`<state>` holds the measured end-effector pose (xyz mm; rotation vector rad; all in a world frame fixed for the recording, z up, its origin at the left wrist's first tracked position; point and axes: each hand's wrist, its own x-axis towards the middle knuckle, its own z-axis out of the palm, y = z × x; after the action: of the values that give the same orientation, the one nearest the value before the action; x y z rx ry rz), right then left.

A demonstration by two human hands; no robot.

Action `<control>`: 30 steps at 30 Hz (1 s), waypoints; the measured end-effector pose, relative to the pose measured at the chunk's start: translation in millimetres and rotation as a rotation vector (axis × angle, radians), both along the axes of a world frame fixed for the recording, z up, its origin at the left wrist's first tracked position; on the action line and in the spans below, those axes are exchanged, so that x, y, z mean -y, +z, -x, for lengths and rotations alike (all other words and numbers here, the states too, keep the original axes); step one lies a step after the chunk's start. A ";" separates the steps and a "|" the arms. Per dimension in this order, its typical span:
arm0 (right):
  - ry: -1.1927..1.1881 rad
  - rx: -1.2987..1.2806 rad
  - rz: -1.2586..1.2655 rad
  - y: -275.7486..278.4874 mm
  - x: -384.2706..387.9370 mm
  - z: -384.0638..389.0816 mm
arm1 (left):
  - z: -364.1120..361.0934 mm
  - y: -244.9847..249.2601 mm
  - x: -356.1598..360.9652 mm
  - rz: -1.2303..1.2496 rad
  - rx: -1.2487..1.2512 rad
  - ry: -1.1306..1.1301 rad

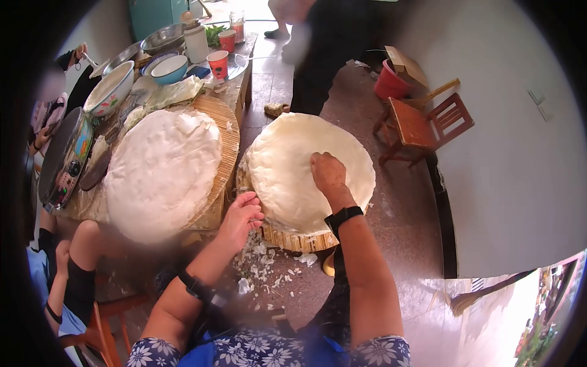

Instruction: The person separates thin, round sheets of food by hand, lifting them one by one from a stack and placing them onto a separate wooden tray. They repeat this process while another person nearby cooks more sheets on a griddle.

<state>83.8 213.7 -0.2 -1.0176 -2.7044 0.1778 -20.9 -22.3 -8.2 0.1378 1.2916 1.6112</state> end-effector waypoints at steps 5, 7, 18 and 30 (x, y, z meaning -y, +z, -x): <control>0.033 0.018 0.026 -2.6 -6.0 4.0 | 0.6 5.7 4.0 -0.007 -0.002 -0.001; 0.055 0.055 0.033 0.7 -8.7 6.8 | 1.0 6.2 5.0 -0.004 -0.005 -0.003; 0.484 0.068 1.153 79.4 108.2 -65.2 | -2.5 14.7 7.0 0.038 -0.078 -0.018; 0.078 -0.247 0.860 56.6 104.3 -85.8 | 0.2 4.2 7.5 0.035 -0.068 0.000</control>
<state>169.5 109.4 56.4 -0.9701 -2.4260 1.4605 -21.0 -29.8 -4.0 0.1723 1.3713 1.5949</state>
